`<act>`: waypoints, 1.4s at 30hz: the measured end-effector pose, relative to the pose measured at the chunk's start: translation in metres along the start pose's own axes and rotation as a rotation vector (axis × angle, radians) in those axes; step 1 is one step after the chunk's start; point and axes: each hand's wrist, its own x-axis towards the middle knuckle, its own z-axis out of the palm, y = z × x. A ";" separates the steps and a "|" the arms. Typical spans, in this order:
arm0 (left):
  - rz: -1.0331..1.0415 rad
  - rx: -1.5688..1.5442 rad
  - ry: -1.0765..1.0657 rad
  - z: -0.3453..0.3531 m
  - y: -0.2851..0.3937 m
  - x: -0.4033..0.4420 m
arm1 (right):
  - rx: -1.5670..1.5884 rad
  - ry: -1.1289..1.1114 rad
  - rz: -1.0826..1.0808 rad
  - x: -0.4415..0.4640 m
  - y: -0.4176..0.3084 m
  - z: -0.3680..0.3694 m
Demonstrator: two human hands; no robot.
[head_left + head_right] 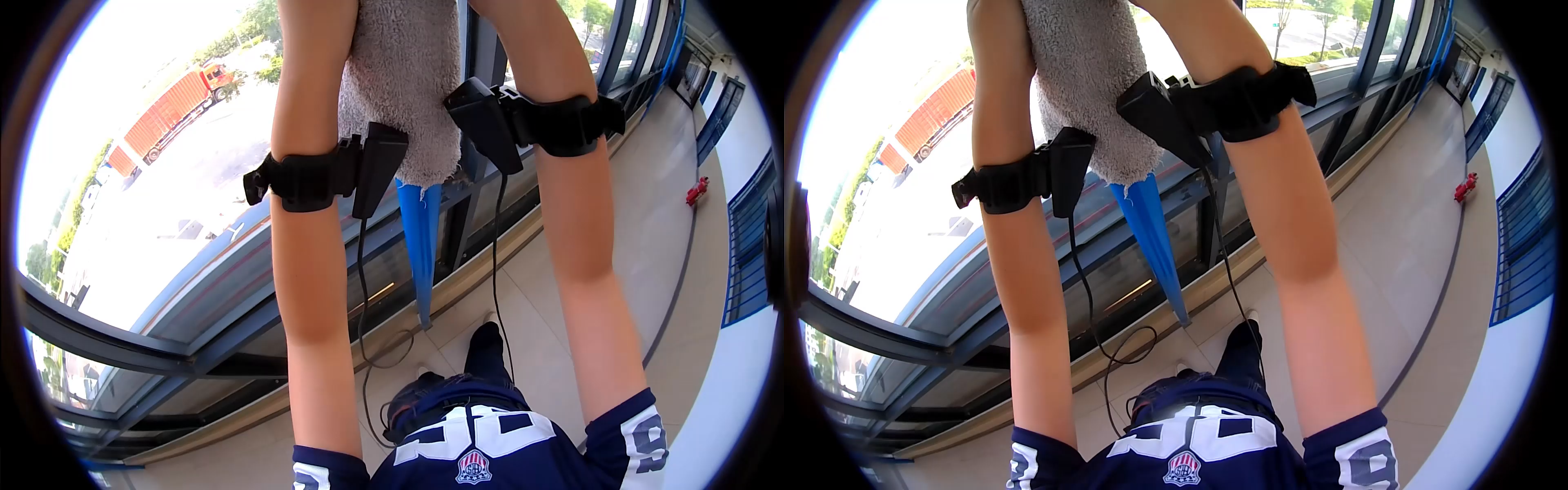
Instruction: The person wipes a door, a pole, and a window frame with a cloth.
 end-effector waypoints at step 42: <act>-0.190 0.395 0.105 -0.056 -0.060 -0.207 | -0.138 0.211 0.533 -0.231 0.018 0.025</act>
